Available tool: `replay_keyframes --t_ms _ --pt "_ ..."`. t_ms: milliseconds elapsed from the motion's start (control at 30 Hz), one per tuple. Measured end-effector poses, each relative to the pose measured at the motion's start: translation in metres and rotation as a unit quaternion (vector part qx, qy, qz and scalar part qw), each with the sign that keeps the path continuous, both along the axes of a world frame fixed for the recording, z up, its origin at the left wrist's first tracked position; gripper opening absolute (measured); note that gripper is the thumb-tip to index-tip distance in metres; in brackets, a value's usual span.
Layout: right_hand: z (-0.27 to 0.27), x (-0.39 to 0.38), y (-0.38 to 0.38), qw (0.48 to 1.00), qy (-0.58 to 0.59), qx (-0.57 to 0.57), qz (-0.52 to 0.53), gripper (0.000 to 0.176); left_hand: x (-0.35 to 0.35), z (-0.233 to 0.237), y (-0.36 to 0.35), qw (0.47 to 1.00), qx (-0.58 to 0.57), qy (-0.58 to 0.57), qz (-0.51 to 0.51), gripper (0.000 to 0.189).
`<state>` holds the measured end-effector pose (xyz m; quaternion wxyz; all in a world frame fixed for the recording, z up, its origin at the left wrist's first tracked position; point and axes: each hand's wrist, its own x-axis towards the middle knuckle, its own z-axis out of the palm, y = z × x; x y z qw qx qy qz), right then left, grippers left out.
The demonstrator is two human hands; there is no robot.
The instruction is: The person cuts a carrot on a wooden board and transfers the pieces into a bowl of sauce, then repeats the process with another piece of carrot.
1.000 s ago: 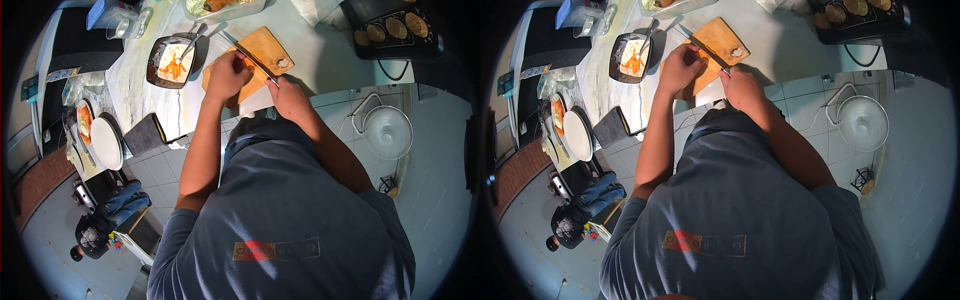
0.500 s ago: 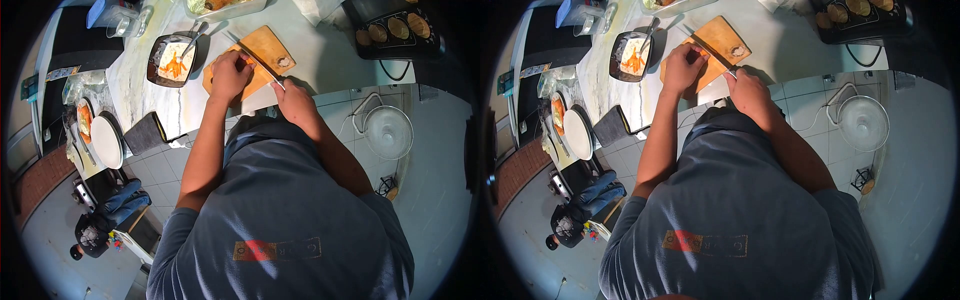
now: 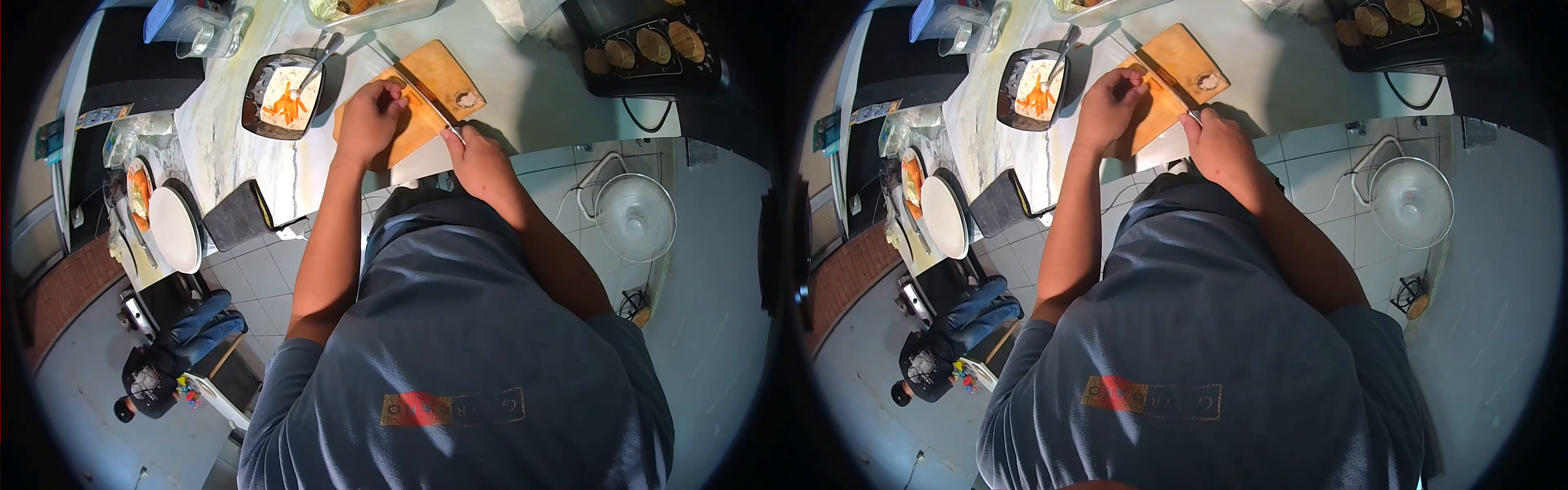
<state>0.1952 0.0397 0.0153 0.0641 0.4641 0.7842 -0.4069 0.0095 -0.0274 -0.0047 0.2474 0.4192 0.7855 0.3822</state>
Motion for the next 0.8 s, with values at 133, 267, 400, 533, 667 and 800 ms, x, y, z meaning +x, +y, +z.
replay_keyframes --t_ms 133,267,400,533,667,800 --pt "-0.001 -0.007 -0.003 1.000 0.008 -0.009 0.009 0.051 -0.006 0.003 0.007 0.993 -0.049 -0.056 0.088 0.029" --pt "-0.003 -0.009 -0.005 1.000 0.017 -0.001 0.013 0.051 -0.002 0.015 0.012 0.994 -0.059 -0.045 0.078 0.032" --pt "-0.001 -0.009 -0.005 1.000 0.012 -0.005 0.011 0.051 -0.002 0.016 0.015 0.994 -0.060 -0.028 0.083 0.035" --pt "0.001 -0.010 -0.005 1.000 0.006 -0.009 0.011 0.050 -0.004 0.016 0.016 0.992 -0.086 -0.037 0.087 0.036" --pt "0.005 -0.011 -0.005 1.000 0.001 -0.012 0.008 0.050 -0.005 0.009 0.015 0.994 -0.053 -0.038 0.092 0.034" --pt "0.003 -0.012 -0.006 1.000 -0.005 -0.010 0.011 0.049 -0.004 0.011 0.016 0.992 -0.063 -0.036 0.099 0.034"
